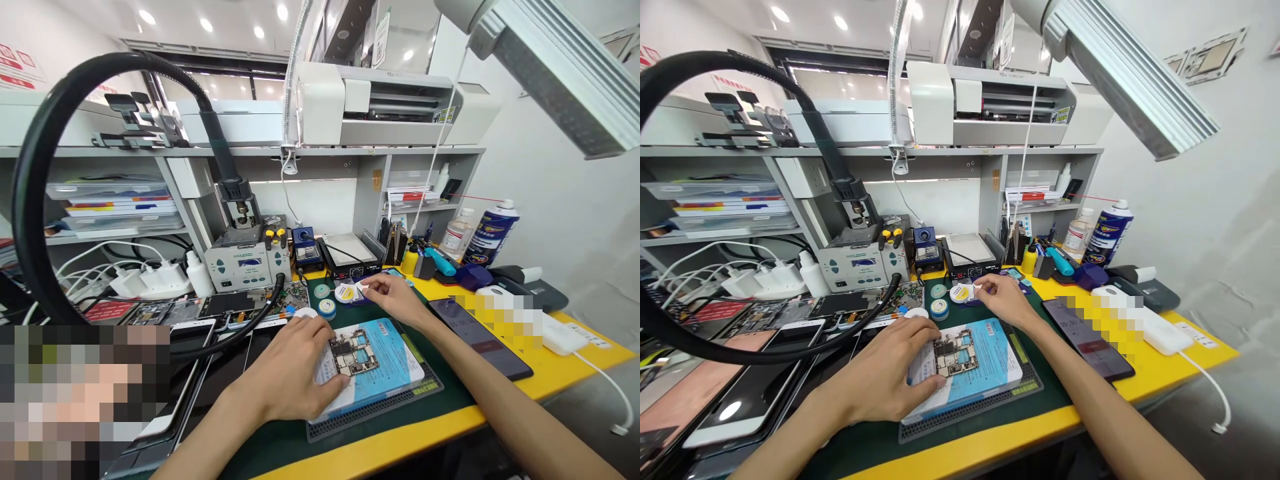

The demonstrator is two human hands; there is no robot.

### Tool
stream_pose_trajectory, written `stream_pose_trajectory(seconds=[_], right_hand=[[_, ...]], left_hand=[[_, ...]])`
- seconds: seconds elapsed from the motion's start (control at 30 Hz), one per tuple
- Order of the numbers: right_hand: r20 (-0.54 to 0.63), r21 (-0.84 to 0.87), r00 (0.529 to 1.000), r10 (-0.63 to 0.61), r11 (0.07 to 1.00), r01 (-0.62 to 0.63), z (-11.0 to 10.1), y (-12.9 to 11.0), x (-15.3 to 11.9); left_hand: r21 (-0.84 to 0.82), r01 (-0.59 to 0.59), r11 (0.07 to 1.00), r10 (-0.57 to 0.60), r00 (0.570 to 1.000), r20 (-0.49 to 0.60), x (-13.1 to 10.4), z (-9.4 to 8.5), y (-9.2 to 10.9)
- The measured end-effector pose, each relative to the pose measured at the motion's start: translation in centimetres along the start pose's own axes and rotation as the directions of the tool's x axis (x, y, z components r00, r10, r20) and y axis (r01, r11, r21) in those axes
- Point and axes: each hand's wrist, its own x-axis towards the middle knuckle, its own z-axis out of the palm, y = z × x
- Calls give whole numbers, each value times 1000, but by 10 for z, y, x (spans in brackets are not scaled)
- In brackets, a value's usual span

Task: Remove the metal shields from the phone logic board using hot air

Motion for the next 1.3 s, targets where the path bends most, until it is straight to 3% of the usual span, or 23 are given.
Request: stream_pose_trajectory(seconds=[0.4, 0.67, 0.9, 1.17, 1.3], right_hand=[[276, -402, 960, -54, 901, 166, 18, -46, 34], [202, -500, 977, -67, 851, 162, 7, -53, 30], [246, -503, 968, -39, 849, 162, 20, -45, 16], [301, -359, 944, -135, 901, 243, -16, -68, -5], [261, -345, 961, -97, 920, 187, -37, -64, -3]], left_hand=[[17, -22, 1000, 22, 1000, -21, -2, -1, 0], [9, -23, 1000, 23, 1000, -19, -2, -1, 0], [1, -2, 1000, 2, 1000, 7, -1, -2, 0], [-2, 10, 1000, -10, 999, 30, -2, -6, 7], [-4, 11, 1000, -11, 1000, 28, -3, -7, 7]])
